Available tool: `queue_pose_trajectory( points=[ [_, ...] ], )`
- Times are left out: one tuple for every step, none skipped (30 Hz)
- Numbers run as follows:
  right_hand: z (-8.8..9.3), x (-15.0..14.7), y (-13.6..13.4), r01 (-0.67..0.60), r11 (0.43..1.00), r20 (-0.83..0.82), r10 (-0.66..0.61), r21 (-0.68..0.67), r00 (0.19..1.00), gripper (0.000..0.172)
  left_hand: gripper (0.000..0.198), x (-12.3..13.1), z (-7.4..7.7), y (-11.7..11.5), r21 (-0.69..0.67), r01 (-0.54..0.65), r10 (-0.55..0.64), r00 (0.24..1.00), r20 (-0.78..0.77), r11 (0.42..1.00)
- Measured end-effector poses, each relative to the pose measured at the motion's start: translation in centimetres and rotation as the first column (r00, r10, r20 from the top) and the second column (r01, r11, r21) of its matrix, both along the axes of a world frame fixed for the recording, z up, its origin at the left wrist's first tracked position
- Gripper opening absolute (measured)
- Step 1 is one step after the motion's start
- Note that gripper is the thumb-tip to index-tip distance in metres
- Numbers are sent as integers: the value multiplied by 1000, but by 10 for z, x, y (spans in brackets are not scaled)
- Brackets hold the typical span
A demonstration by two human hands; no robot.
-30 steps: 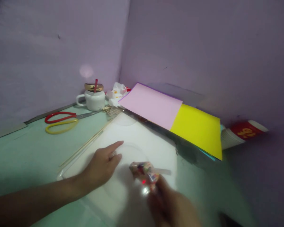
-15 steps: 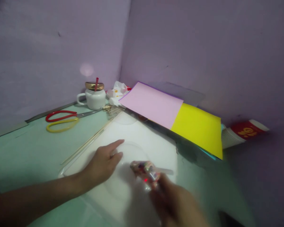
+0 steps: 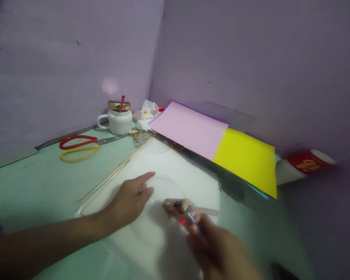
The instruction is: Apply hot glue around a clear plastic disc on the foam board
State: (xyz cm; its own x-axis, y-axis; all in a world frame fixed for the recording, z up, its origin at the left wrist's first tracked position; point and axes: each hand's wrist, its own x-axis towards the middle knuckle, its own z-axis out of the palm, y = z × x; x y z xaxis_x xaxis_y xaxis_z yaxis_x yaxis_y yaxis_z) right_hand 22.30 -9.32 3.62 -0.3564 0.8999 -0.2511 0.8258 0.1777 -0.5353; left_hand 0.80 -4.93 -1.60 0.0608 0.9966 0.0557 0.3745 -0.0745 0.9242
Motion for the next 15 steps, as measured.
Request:
queue_pose_trajectory(
  points=[
    [2,-2,-1,-33,999,27,32,36,999,41,45,0,0,0,-3,2,-2,1000,-2,1000],
    [4,-3,-1,-63,996,55,59,69,997,41,45,0,1,0,-5,3,-3,1000,-4,1000],
    [5,-4,-2,-85,991,82,77,99,994,41,45,0,1,0,-8,6,-7,1000,-8,1000],
    [6,-5,-1,-98,987,104,85,124,991,41,45,0,2,0,-12,9,-9,1000,-13,1000],
    [7,-6,-1,-103,985,121,87,138,989,42,45,-1,2,1,-19,15,-15,1000,-22,1000],
    [8,-6,1,-107,984,128,90,140,988,43,45,-1,3,2,-29,24,-25,999,-34,999],
    [9,-6,3,-112,985,126,95,132,988,42,46,-1,4,2,-39,40,-42,998,-48,998],
    [10,-5,5,-114,987,110,101,116,989,42,47,-2,5,3,-49,57,-60,996,-63,997],
    [11,-4,8,-115,989,82,107,90,991,41,49,-2,6,4,-54,75,-79,994,-80,996],
    [12,-3,10,-106,993,46,104,55,994,40,49,-2,6,5,-58,89,-94,991,-95,994],
    [14,-1,13,-87,996,6,87,16,996,40,50,-3,6,5,-63,99,-105,989,-108,993],
    [14,1,15,-58,998,-30,58,-21,998,41,49,-3,6,5,-67,103,-110,987,-114,992],
    [15,3,17,-32,998,-57,29,-59,998,42,49,-3,6,6,-71,104,-112,987,-116,992],
    [15,5,18,-15,996,-74,9,-86,997,43,47,-3,5,6,-73,101,-109,988,-113,992],
    [15,6,19,-11,994,-79,2,-107,997,44,47,-3,5,6,-75,100,-107,989,-103,992]
  ],
)
